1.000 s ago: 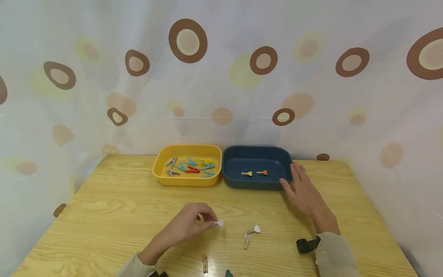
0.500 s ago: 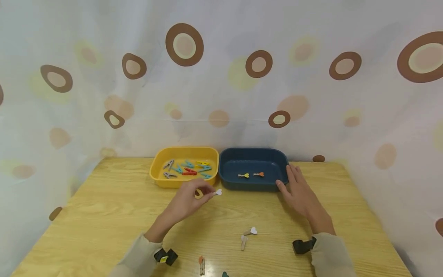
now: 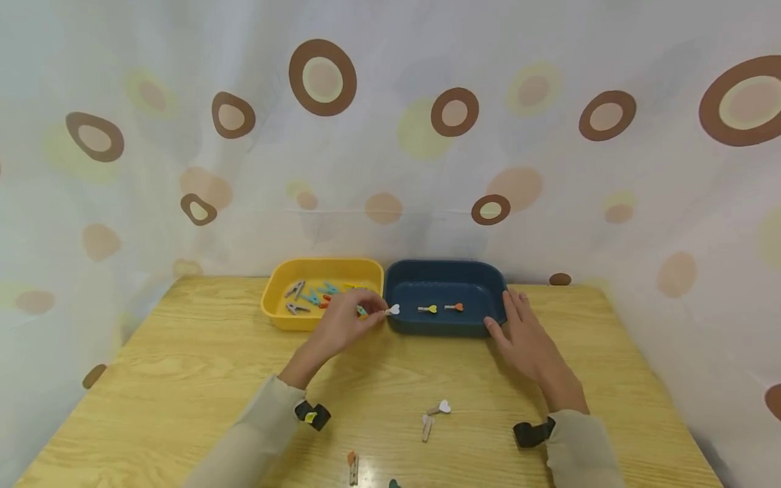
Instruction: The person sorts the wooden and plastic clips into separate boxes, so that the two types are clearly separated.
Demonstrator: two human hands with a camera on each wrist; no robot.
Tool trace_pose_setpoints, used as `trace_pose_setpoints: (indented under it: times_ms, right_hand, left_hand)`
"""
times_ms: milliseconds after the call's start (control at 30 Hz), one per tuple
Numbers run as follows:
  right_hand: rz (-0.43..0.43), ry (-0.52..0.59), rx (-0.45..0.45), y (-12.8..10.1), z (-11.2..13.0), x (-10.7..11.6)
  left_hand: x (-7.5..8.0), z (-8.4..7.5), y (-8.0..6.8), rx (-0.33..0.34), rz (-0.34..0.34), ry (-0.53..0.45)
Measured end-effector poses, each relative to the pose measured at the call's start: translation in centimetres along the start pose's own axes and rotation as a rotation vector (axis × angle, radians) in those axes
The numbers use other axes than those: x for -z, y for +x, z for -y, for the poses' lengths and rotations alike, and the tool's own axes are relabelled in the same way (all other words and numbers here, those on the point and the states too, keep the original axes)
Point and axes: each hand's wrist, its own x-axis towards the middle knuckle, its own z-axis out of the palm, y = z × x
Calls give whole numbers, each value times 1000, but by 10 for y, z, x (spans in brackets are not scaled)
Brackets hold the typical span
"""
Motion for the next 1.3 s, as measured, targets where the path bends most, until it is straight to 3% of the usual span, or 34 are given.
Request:
trace_pose_setpoints:
  times_ms: [167, 467, 800, 1000, 1133, 1300]
  right_hand:
    - [-5, -5, 0, -2, 1, 0]
    - [-13, -17, 8, -1, 3, 0]
    - [-5, -7, 11, -1, 0, -1]
    - [-7, -8, 6, -1, -1, -1]
    - [-12, -10, 11, 0, 1, 0]
    - [-6, -13, 5, -1, 3, 2]
  left_hand:
    - [-3, -2, 14, 49, 23, 3]
    - [-11, 4, 34, 89, 28, 10]
    - [-23, 5, 56, 96, 64, 29]
    - [-32, 3, 69, 136, 96, 24]
    - [-40, 3, 79, 127, 122, 89]
    - [-50, 4, 91, 67, 147, 215]
